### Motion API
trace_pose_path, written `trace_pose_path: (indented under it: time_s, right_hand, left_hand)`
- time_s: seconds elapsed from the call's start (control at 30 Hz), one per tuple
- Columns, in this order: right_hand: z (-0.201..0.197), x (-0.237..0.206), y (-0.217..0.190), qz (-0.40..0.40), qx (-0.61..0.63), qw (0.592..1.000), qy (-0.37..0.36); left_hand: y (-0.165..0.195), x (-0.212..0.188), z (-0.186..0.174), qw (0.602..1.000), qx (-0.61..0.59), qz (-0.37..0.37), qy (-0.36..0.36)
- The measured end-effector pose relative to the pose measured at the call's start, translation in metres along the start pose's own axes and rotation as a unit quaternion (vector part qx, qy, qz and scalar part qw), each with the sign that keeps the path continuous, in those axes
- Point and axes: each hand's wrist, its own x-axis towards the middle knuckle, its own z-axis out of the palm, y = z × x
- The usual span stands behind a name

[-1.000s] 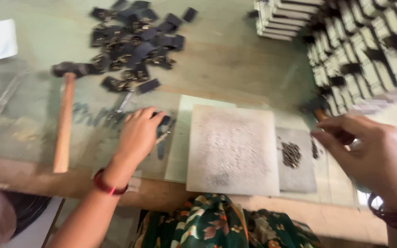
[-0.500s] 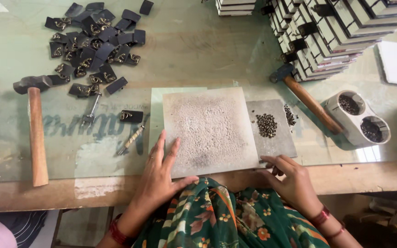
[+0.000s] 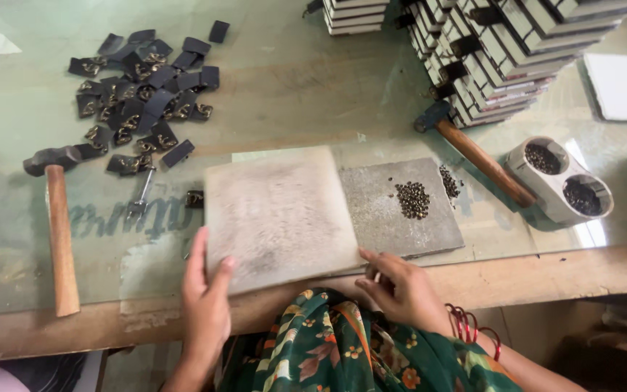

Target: The person assembles small notebooks by placing a metal clasp onto the cover and securing it with a hammer and metal punch. They handle stacks of notebooks and metal components on a glass table.

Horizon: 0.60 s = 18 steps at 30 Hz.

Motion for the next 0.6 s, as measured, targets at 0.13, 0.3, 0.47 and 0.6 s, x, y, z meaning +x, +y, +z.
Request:
trace_pose_path:
  time_s: [0.13, 0.3, 0.47, 0.6]
  right_hand:
    - [-0.009, 0.007, -0.002, 0.012, 0.023, 0.994, -0.102]
    - [-0.026, 0.022, 0.000, -0.160, -0.196, 0.967, -0.035]
    - [-0.011, 0.045, -0.006, -0.185, -0.304, 0.933, -0.048]
    - [0.008, 0.071, -0.004, -0.175, -0.338, 0.924, -0.043]
  left_hand:
    - [0.014, -0.005, -0.021, 0.944, -0.261, -0.191, 0.058]
    - [0.041, -0.008, -0.060, 0.911, -0.299, -0.239, 0.155]
    - [0.062, -0.019, -0.103, 0.898, -0.375, -0.170, 0.153]
    - [0.062, -0.020, -0.106, 0.885, -0.411, -0.134, 0.176]
